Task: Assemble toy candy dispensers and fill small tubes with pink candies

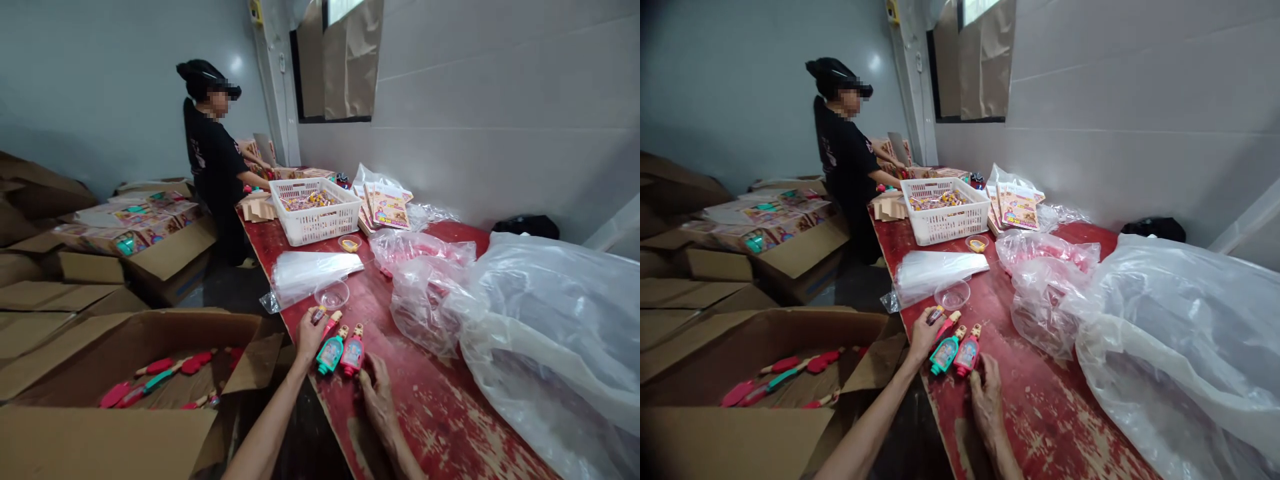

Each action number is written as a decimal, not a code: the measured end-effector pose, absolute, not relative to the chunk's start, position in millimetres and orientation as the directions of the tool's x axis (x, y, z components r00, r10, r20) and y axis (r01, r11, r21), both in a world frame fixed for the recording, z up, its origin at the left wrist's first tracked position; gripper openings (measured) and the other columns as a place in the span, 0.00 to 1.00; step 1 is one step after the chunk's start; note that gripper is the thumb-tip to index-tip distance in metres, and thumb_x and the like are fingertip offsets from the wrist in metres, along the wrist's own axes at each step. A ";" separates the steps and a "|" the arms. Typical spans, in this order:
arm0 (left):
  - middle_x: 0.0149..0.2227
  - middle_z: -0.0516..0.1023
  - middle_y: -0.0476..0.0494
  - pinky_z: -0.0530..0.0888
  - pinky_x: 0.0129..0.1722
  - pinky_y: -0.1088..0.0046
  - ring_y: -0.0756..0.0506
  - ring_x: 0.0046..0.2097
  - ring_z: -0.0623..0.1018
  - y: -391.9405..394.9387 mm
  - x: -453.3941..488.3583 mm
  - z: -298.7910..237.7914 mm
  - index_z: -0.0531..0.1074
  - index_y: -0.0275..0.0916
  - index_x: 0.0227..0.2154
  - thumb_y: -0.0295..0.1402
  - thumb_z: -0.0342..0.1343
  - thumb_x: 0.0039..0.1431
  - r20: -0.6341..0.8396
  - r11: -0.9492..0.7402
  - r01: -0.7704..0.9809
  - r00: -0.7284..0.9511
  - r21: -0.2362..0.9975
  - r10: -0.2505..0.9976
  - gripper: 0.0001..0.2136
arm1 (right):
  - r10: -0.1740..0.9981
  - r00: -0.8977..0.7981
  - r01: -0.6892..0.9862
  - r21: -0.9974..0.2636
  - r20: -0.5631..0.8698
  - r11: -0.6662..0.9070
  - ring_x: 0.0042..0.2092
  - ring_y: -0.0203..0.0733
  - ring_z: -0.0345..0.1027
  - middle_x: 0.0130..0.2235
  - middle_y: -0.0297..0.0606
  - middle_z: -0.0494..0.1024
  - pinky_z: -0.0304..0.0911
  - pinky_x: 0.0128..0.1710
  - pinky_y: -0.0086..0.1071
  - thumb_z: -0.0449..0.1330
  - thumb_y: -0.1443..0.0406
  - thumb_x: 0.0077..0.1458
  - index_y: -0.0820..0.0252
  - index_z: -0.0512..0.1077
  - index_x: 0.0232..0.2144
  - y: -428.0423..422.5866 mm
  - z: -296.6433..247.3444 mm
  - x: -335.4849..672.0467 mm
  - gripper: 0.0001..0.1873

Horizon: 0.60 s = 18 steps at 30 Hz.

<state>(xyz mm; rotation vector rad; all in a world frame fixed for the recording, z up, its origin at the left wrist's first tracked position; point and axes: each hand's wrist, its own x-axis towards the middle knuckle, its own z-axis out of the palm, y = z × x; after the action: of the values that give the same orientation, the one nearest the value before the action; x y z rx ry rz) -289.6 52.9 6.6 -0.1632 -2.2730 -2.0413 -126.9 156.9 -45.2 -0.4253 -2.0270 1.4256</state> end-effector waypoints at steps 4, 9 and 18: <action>0.26 0.74 0.50 0.70 0.28 0.75 0.50 0.26 0.73 46.7 -297.4 4.7 0.69 0.37 0.31 0.29 0.59 0.44 -0.061 -0.184 -0.045 -0.994 0.982 -0.086 0.09 | 0.554 -0.773 -0.147 -0.936 0.310 0.319 0.46 0.45 0.67 0.44 0.43 0.73 0.66 0.45 0.39 0.52 0.61 0.56 0.59 0.71 0.43 156.3 -42.6 -121.2 0.15; 0.25 0.73 0.51 0.70 0.24 0.79 0.52 0.25 0.74 31.0 -304.4 27.4 0.66 0.37 0.27 0.19 0.56 0.39 -0.211 -0.459 -0.177 -0.977 0.871 -0.024 0.11 | 0.527 -0.805 -0.160 -0.954 0.275 0.253 0.36 0.41 0.70 0.43 0.42 0.72 0.70 0.32 0.33 0.52 0.59 0.58 0.57 0.73 0.40 155.8 -40.8 -119.6 0.14; 0.37 0.78 0.40 0.78 0.39 0.59 0.42 0.38 0.79 25.9 -309.4 70.1 0.71 0.33 0.35 0.19 0.53 0.49 -0.210 -0.610 -0.382 -0.918 0.694 0.337 0.10 | 0.441 -0.892 -0.082 -0.994 0.103 0.066 0.28 0.36 0.68 0.44 0.44 0.69 0.66 0.22 0.27 0.50 0.52 0.59 0.58 0.72 0.38 151.9 -44.6 -118.9 0.19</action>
<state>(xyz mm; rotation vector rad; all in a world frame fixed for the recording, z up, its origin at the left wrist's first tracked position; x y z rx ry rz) -309.4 25.9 70.1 0.1054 -1.4244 -3.2448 -118.9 151.9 -44.6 -0.3571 -1.9722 1.8828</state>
